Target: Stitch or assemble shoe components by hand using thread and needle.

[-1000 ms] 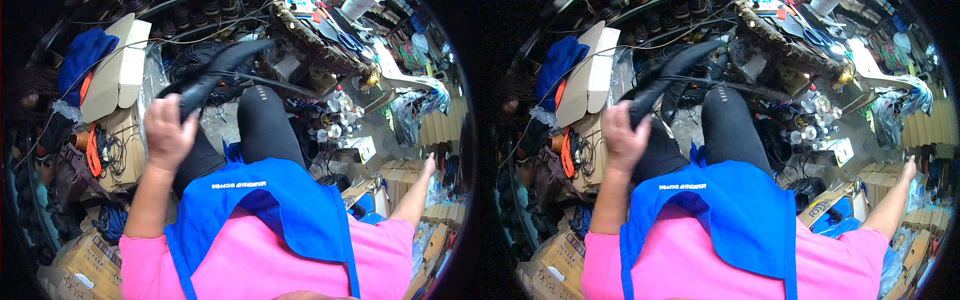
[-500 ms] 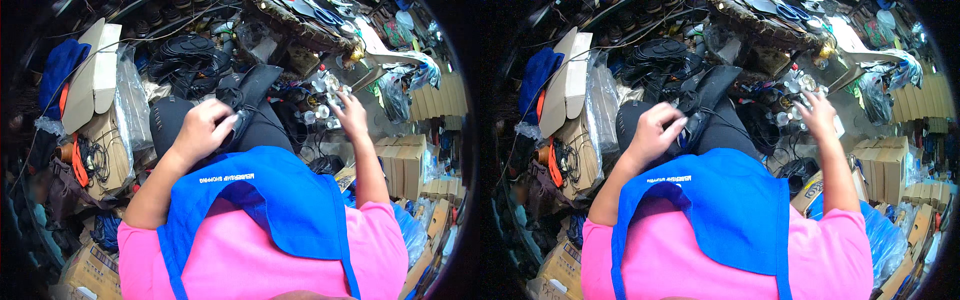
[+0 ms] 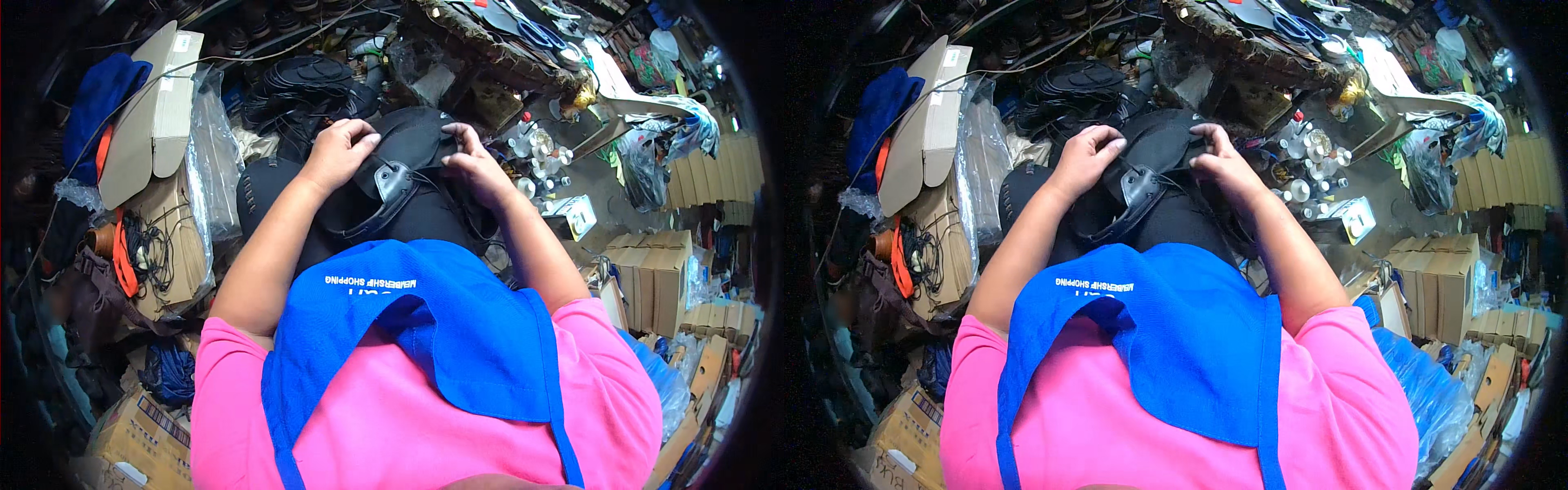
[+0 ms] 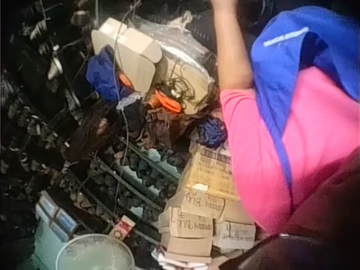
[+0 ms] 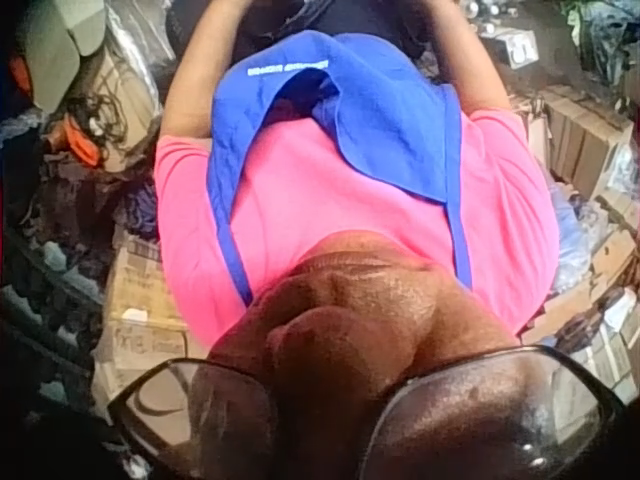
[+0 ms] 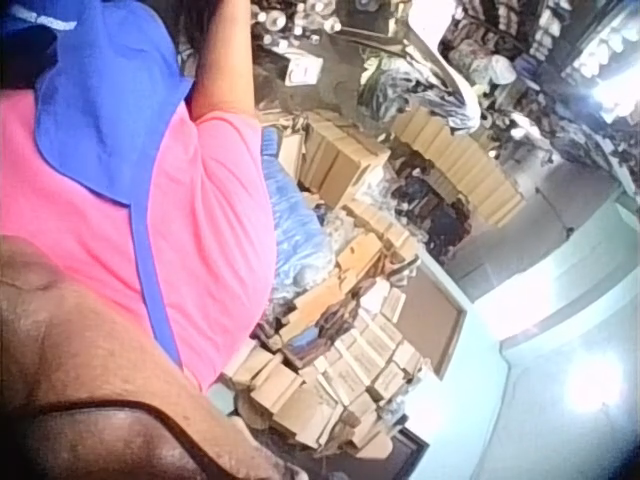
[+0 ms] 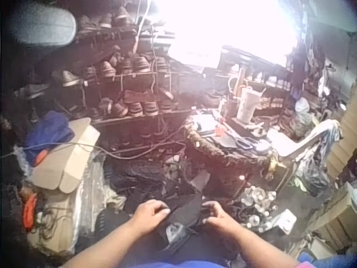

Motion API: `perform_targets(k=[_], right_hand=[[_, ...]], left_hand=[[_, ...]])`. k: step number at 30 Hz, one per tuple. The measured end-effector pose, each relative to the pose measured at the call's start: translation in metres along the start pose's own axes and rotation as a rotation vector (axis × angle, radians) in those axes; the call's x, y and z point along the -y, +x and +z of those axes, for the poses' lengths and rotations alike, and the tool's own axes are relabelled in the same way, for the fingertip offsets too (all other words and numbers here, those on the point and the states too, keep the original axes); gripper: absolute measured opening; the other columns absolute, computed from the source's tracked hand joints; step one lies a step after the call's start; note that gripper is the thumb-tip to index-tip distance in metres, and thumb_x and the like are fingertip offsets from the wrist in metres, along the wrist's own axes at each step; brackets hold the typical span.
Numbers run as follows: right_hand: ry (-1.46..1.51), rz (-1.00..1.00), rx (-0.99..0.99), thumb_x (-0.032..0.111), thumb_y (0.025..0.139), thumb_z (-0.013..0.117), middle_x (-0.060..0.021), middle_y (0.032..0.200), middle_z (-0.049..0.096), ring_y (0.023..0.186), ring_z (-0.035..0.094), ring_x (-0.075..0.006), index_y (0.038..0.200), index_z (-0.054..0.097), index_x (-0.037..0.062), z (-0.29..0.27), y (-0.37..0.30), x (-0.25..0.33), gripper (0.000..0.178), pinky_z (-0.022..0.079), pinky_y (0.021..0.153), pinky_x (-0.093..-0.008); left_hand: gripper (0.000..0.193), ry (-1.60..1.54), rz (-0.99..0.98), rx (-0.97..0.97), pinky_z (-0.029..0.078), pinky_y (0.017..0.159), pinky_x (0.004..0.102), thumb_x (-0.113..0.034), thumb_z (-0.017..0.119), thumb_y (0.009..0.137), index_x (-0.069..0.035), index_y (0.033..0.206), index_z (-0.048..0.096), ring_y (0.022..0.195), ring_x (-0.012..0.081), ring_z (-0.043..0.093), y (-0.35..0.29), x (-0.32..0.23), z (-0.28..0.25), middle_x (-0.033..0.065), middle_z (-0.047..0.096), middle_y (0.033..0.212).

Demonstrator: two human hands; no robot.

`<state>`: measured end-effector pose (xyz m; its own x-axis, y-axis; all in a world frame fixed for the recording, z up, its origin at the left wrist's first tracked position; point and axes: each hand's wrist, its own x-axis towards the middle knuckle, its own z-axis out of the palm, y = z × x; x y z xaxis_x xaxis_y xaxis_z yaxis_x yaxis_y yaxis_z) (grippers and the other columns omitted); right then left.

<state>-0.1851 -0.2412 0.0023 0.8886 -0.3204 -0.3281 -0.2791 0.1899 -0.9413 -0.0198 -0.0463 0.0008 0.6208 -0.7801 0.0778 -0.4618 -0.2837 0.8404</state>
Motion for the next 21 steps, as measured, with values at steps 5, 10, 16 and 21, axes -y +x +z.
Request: perform_targets(k=[5,10,16,21], right_hand=[[0.198,-0.021,0.066,0.007,0.080,0.059,-0.0013,0.089,0.048,0.082,0.046,-0.0086,0.145,0.024,0.0188,-0.013,-0.008,-0.023,0.075,0.040,0.075,-0.0249],[-0.170,0.022,-0.047,0.022,0.086,0.064,-0.0004,0.087,0.055,0.078,0.050,-0.0071,0.140,0.032,0.0107,-0.017,-0.009,-0.032,0.064,0.043,0.074,-0.0254],[0.052,0.190,0.114,0.033,0.086,0.065,-0.0003,0.085,0.062,0.072,0.054,-0.0054,0.112,0.054,0.0076,-0.011,-0.019,-0.014,0.038,0.040,0.068,-0.0188],[-0.036,0.199,0.169,0.032,0.087,0.065,0.0057,0.074,0.054,0.063,0.046,-0.0021,0.087,0.059,0.0107,-0.002,-0.007,0.007,0.022,0.037,0.060,-0.0180]], left_hand=[[0.031,0.201,0.094,-0.099,0.046,0.082,0.0332,-0.023,0.073,0.073,-0.006,0.098,0.064,0.090,0.0233,0.056,0.006,0.005,0.009,0.0119,0.054,0.098],[0.023,0.201,0.022,0.209,0.046,0.082,0.0353,-0.016,0.066,0.075,-0.006,0.095,0.064,0.092,0.0259,0.057,0.020,-0.004,0.000,0.0140,0.058,0.096],[0.017,-0.225,-0.136,0.271,0.046,0.073,0.0278,-0.007,0.054,0.082,0.000,0.098,0.055,0.080,0.0133,0.054,0.029,-0.013,-0.003,0.0040,0.059,0.088],[0.014,-0.848,-0.267,0.314,0.046,0.075,0.0278,-0.004,0.053,0.083,0.000,0.097,0.053,0.083,0.0132,0.055,0.026,-0.011,-0.002,0.0028,0.058,0.089]])
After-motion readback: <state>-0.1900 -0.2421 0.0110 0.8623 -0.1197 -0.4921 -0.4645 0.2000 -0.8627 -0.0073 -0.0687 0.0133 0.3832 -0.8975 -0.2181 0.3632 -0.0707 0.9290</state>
